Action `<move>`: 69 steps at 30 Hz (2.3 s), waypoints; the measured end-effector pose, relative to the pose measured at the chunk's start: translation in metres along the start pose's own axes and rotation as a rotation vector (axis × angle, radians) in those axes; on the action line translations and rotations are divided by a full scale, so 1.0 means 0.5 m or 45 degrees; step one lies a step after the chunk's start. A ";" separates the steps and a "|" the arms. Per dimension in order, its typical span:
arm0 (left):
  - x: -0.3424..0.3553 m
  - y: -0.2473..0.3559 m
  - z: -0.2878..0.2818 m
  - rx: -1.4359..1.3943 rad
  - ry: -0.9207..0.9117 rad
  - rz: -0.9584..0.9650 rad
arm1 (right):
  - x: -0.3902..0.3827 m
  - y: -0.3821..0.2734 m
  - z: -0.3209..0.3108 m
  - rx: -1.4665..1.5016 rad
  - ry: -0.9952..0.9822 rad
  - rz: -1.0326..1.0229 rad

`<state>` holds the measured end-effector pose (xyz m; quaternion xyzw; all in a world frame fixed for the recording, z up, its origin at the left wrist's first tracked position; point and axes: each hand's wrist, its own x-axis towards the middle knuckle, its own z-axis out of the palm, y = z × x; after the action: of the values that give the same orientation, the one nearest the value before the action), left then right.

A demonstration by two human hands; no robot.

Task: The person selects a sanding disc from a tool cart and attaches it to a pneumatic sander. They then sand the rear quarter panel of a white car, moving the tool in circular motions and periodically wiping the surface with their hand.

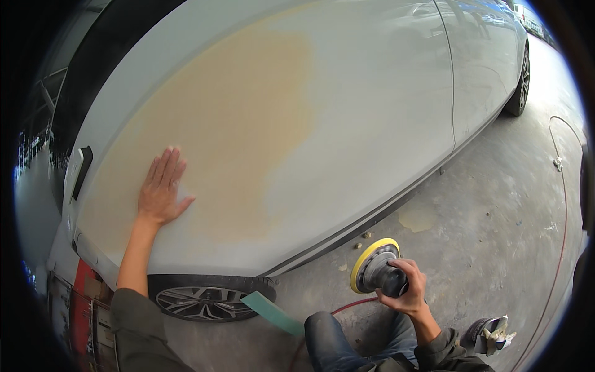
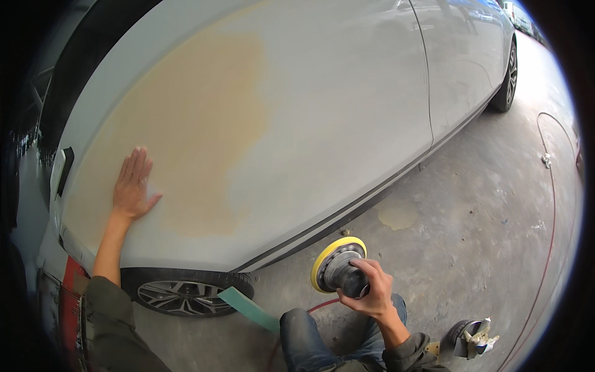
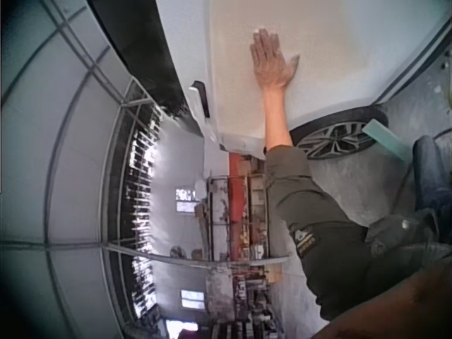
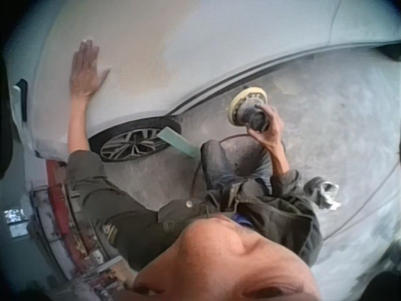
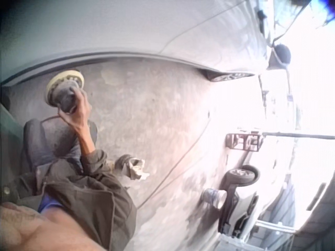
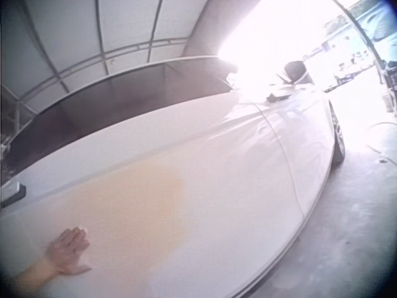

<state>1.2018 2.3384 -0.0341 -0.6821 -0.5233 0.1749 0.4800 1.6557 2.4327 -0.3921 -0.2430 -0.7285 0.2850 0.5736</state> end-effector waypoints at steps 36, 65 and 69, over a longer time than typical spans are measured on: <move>-0.059 0.344 0.153 0.198 -0.042 -0.172 | 0.000 -0.094 0.044 -0.050 0.163 0.349; -0.144 0.464 0.232 0.214 -0.063 0.344 | -0.273 -0.460 0.327 -0.555 0.712 0.435; -0.138 0.415 0.238 0.019 -0.089 0.402 | -0.293 -0.478 0.349 -0.513 0.798 0.530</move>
<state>1.2001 2.3354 -0.2830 -0.7457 -0.4246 0.2757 0.4332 1.5121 2.1371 -0.3600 -0.5669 -0.4955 0.1593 0.6385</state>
